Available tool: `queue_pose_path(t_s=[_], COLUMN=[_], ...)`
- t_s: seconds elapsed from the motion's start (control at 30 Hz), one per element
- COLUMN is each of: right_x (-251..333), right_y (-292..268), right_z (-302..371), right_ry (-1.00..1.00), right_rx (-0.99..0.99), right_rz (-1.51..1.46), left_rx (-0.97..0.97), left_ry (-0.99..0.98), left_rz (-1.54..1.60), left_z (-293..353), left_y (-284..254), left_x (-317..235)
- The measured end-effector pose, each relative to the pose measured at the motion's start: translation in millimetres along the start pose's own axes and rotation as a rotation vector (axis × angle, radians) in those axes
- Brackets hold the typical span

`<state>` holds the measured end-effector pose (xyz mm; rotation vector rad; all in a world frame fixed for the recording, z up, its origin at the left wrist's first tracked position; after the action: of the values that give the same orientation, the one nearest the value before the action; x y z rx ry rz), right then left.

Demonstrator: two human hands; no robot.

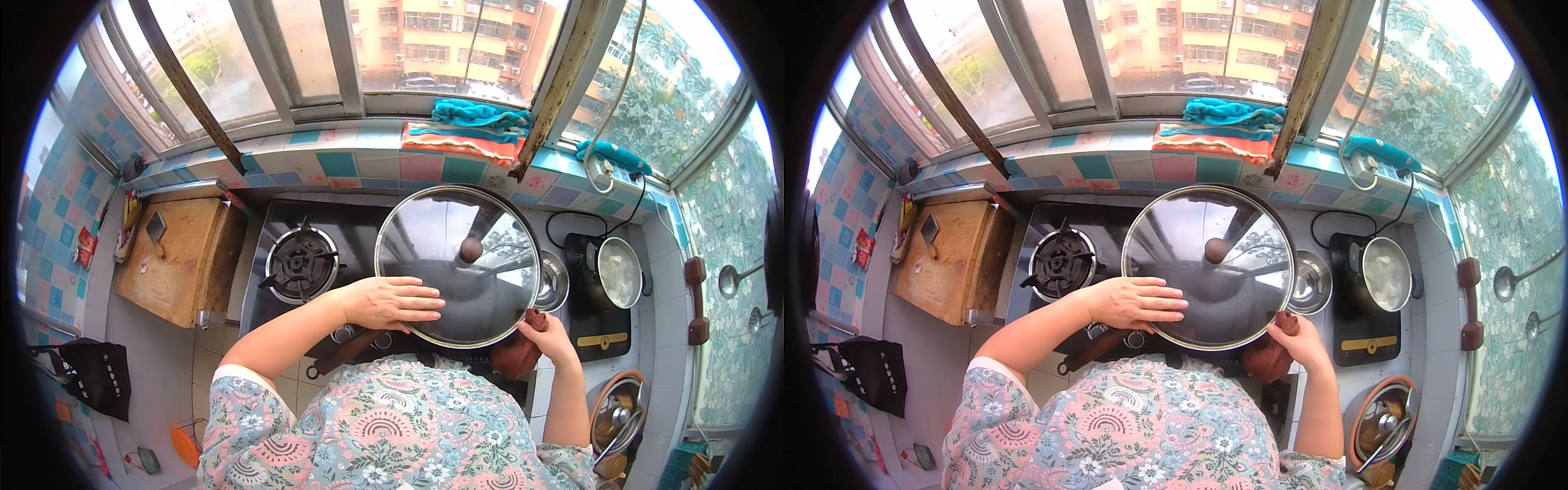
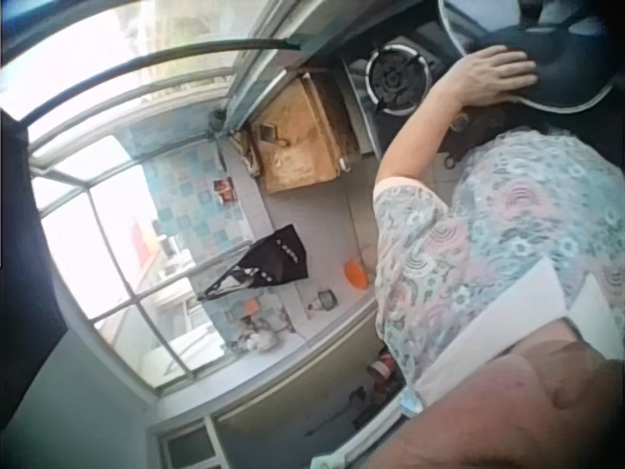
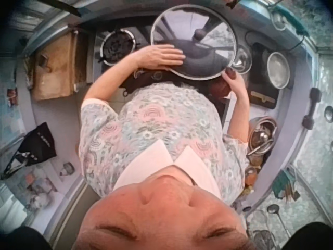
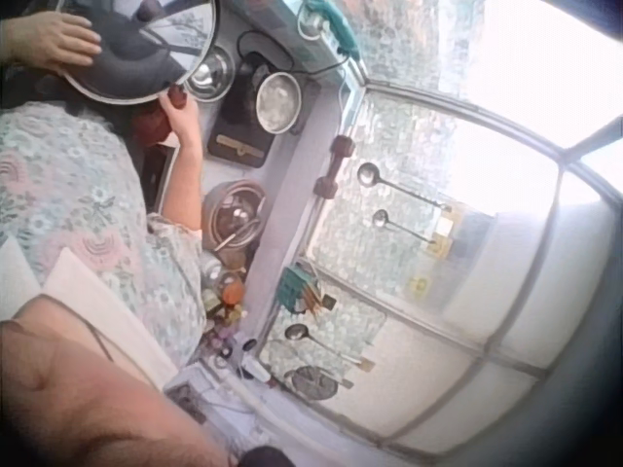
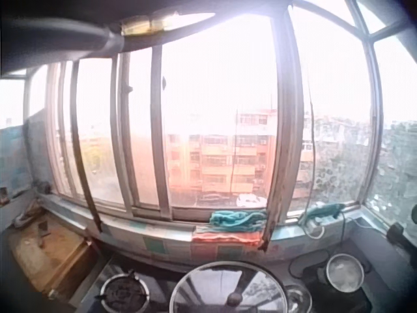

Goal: The person cleans a kitchen countertop and stovetop using a brown cloth. They wipe the surface around a pot on an induction burner, then lift a wok lid to wipe the wok's interior and the lid itself. Finally, they wipe the stovetop surface and the window sill area.

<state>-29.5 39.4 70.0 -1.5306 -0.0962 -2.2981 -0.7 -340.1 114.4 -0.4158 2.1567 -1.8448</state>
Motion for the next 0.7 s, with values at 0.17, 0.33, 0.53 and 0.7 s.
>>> queue_pose_path(t_s=[0.17,0.33,0.53,0.7], right_x=[0,5,3,-2], right_y=[1,5,6,-21], right_z=[1,3,6,33], right_ry=[-0.005,-0.003,-0.026,-0.024], right_rx=[-0.004,-0.045,-0.04,-0.089], right_rz=[-0.034,-0.027,-0.06,-0.259], left_rx=[0.086,0.121,0.133,0.078], left_ry=[-0.05,-0.067,-0.057,-0.125], left_rz=[0.104,0.118,0.172,0.173], left_z=[-8,-13,-18,-20], left_y=[0,1,0,-8], left_x=[5,10,12,4])
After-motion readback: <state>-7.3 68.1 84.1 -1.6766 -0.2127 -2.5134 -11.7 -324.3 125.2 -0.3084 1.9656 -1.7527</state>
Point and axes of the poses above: each hand's wrist, its own z-axis away from the middle knuckle, its own y-axis out of the palm, x = y × z, the point moved 2 cm from there along -z, towards the middle knuckle, and after that the axes turned 8 degrees about -z, right-handed, at the moved point
